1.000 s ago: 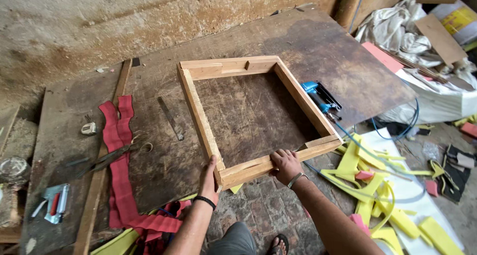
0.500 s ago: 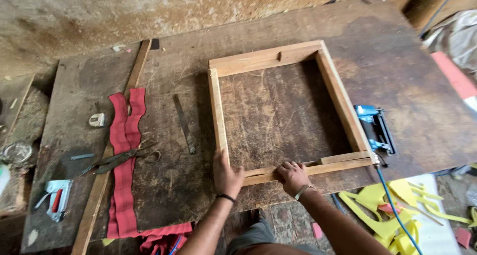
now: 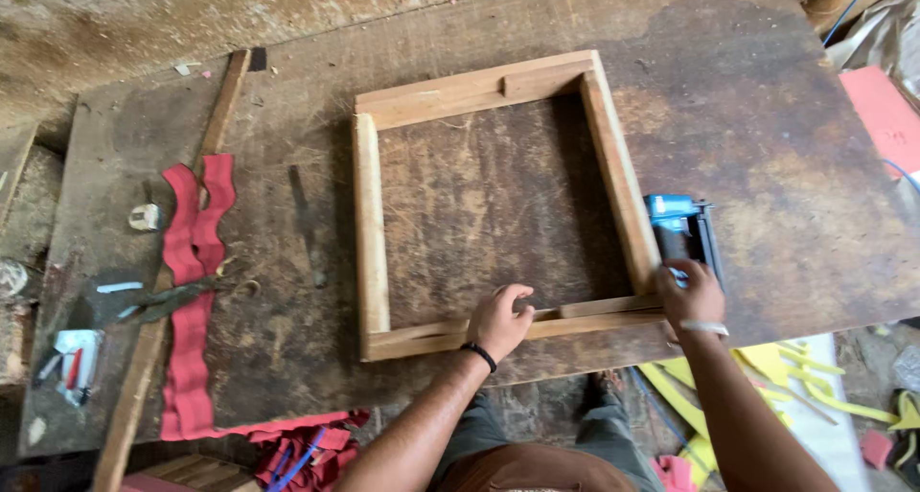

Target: The person weaves red fabric strips through a wooden frame using a pneumatic staple gun to secure the woven pattern. They repeatedly pull, align, and staple the fabric, then cut excess material with scissors. The completed woven panel is lifted and placed onto a chair frame.

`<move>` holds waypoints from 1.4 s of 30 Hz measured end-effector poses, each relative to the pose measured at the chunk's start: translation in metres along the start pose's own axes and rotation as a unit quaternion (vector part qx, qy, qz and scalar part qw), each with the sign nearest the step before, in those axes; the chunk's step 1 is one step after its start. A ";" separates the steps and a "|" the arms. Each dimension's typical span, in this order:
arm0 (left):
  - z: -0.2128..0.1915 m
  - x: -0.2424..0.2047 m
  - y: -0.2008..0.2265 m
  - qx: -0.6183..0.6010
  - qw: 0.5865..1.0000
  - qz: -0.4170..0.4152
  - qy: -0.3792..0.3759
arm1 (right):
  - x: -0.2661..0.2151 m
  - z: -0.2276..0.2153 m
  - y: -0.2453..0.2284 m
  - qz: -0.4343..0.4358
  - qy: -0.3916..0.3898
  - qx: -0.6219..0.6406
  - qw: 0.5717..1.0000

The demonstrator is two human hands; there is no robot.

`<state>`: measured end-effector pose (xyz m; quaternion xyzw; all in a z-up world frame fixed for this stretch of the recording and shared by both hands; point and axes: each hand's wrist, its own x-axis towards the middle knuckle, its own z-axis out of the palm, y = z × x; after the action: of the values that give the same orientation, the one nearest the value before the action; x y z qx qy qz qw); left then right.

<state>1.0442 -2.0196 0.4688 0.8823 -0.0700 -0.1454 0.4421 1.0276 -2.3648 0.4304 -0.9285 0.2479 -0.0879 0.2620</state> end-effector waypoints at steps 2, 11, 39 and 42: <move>0.039 0.018 0.029 0.013 0.999 -0.015 -0.033 | 0.043 0.013 0.026 0.015 -0.054 0.025 0.998; 0.179 0.067 0.155 0.072 0.982 -0.173 -0.031 | 0.100 0.038 0.045 -0.019 -0.222 -0.092 0.971; -0.021 -0.134 -0.022 0.425 0.866 -0.260 -0.040 | 0.080 -0.017 -0.145 -0.473 -0.371 -0.313 0.735; 0.013 -0.124 -0.046 0.414 0.853 -0.300 0.105 | 0.076 -0.001 -0.159 -0.460 -0.348 -0.352 0.738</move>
<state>0.9218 -1.9709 0.4491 0.9720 0.1909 -0.1351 -0.0243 1.1584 -2.2855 0.5178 -0.9215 -0.3042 0.2250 -0.0875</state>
